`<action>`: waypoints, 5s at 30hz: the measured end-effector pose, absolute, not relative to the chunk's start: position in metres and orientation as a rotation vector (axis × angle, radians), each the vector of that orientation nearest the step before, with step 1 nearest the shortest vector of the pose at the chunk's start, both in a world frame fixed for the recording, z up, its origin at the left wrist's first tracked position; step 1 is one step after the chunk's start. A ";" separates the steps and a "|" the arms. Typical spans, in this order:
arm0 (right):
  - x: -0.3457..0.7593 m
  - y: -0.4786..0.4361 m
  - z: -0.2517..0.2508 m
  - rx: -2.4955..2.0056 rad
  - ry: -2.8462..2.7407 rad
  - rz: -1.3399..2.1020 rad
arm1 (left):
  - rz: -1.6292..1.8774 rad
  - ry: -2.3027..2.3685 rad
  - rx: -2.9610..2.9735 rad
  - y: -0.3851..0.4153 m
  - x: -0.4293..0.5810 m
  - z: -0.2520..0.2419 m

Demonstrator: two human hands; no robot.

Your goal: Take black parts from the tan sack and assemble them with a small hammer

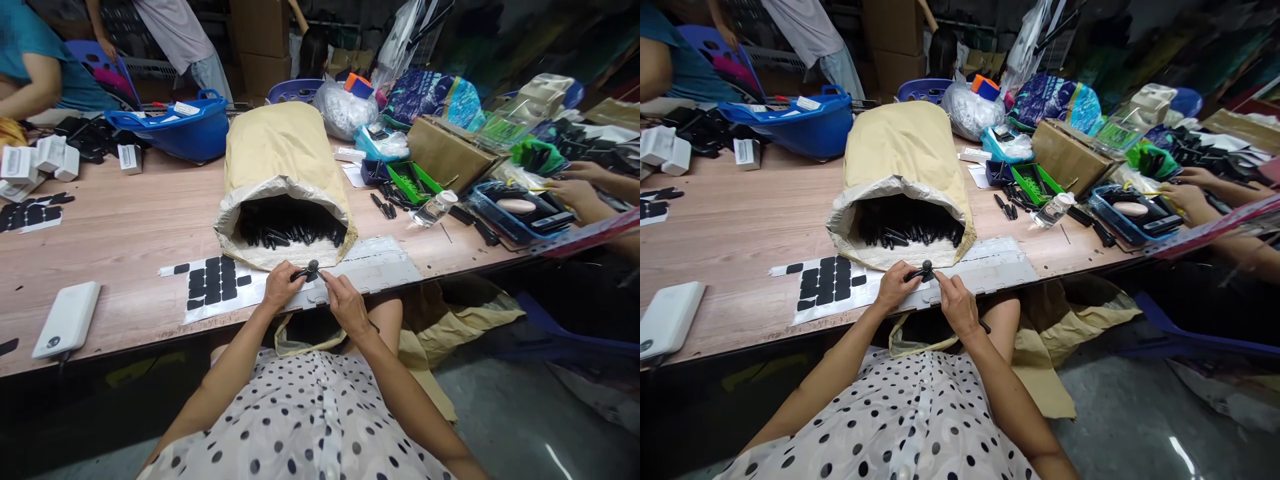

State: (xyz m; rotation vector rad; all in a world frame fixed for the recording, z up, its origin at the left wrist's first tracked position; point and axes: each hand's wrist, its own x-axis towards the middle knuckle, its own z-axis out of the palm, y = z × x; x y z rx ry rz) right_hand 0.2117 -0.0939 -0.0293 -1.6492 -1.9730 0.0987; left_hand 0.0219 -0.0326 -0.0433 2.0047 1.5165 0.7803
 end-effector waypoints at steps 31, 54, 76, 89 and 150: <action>0.241 -0.023 -0.061 -1.808 -1.960 -0.288 | 0.884 1.482 2.014 -0.032 0.023 -0.047; 0.237 -0.021 -0.061 -1.848 -1.943 -0.262 | -0.354 1.409 1.920 -0.118 0.054 -0.046; 0.236 -0.023 -0.059 -1.848 -1.955 -0.244 | 0.751 1.915 2.170 0.032 -0.005 -0.007; 0.235 -0.024 -0.059 -1.853 -1.954 -0.261 | 0.772 1.623 2.216 -0.005 0.003 -0.024; 0.242 -0.033 -0.051 -1.723 -1.996 -0.200 | 0.796 1.536 2.093 -0.028 0.018 -0.054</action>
